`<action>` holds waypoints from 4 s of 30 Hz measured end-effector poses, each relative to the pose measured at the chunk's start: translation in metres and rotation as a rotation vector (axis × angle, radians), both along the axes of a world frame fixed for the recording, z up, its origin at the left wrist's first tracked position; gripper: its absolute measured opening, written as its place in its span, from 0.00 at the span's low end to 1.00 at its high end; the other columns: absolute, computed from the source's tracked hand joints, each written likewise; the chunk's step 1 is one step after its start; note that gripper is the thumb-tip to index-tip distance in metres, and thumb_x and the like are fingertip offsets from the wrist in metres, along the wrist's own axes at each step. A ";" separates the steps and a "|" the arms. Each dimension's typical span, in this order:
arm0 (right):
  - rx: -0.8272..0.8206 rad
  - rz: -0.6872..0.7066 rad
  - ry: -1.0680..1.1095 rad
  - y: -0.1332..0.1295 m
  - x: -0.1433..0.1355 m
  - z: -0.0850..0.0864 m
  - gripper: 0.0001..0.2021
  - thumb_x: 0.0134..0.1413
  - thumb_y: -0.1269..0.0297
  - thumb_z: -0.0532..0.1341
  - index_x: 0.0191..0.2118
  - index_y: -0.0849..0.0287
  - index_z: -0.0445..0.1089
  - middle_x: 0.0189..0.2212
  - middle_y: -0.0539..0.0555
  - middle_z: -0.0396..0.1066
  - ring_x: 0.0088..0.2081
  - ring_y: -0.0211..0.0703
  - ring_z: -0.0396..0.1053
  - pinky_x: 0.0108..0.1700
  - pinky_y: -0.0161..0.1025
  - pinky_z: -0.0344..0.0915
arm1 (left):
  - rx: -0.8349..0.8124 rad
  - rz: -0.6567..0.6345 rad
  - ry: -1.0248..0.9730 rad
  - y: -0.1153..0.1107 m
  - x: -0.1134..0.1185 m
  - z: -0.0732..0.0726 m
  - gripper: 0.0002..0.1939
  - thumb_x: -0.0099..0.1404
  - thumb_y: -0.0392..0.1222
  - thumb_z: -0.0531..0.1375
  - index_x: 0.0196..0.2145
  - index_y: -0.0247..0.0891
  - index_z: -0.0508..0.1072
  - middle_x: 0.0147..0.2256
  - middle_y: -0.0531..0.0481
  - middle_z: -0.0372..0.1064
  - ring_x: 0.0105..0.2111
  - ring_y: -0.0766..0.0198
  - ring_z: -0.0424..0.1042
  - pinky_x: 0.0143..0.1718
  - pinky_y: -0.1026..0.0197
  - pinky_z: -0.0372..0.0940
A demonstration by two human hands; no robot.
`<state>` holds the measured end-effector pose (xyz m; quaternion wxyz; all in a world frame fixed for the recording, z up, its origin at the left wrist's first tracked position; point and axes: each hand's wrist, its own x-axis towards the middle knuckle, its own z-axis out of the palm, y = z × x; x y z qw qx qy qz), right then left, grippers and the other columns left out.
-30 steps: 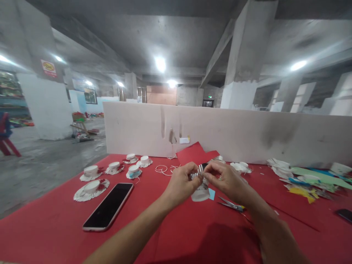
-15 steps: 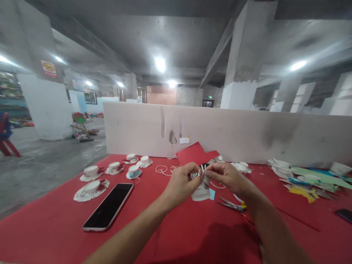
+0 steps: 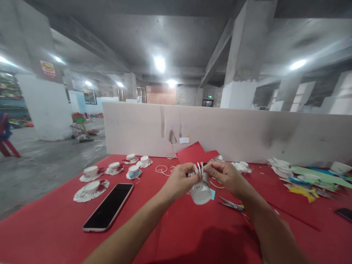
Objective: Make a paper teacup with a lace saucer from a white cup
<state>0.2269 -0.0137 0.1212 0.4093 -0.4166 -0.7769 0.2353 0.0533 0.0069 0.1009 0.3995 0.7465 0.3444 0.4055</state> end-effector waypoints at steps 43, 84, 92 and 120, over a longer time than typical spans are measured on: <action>0.409 -0.116 -0.396 -0.033 -0.014 0.006 0.12 0.58 0.67 0.51 0.43 0.55 0.71 0.36 0.57 0.71 0.38 0.46 0.66 0.41 0.44 0.61 | -0.355 -0.156 -0.285 0.003 -0.005 0.000 0.11 0.50 0.44 0.61 0.24 0.32 0.67 0.21 0.53 0.61 0.19 0.72 0.59 0.21 0.67 0.51; -0.047 -0.069 -0.099 -0.015 -0.002 0.002 0.03 0.47 0.71 0.56 0.28 0.59 0.66 0.24 0.49 0.66 0.26 0.36 0.62 0.27 0.33 0.58 | 0.195 0.065 0.027 -0.011 0.001 0.000 0.07 0.56 0.43 0.55 0.26 0.36 0.64 0.23 0.56 0.61 0.22 0.71 0.59 0.22 0.69 0.51; 0.029 -0.190 -0.187 -0.015 -0.004 0.002 0.04 0.45 0.72 0.54 0.26 0.58 0.64 0.22 0.48 0.65 0.24 0.36 0.60 0.26 0.33 0.56 | 0.232 0.093 0.067 -0.015 0.002 0.001 0.06 0.56 0.42 0.55 0.27 0.36 0.65 0.22 0.56 0.61 0.22 0.71 0.58 0.21 0.69 0.51; -0.196 0.163 0.043 0.000 0.011 -0.003 0.15 0.52 0.53 0.58 0.33 0.62 0.70 0.24 0.49 0.65 0.25 0.33 0.59 0.28 0.32 0.56 | 0.232 0.056 0.019 -0.013 -0.001 0.003 0.08 0.59 0.44 0.54 0.29 0.36 0.67 0.24 0.55 0.63 0.23 0.71 0.61 0.22 0.69 0.53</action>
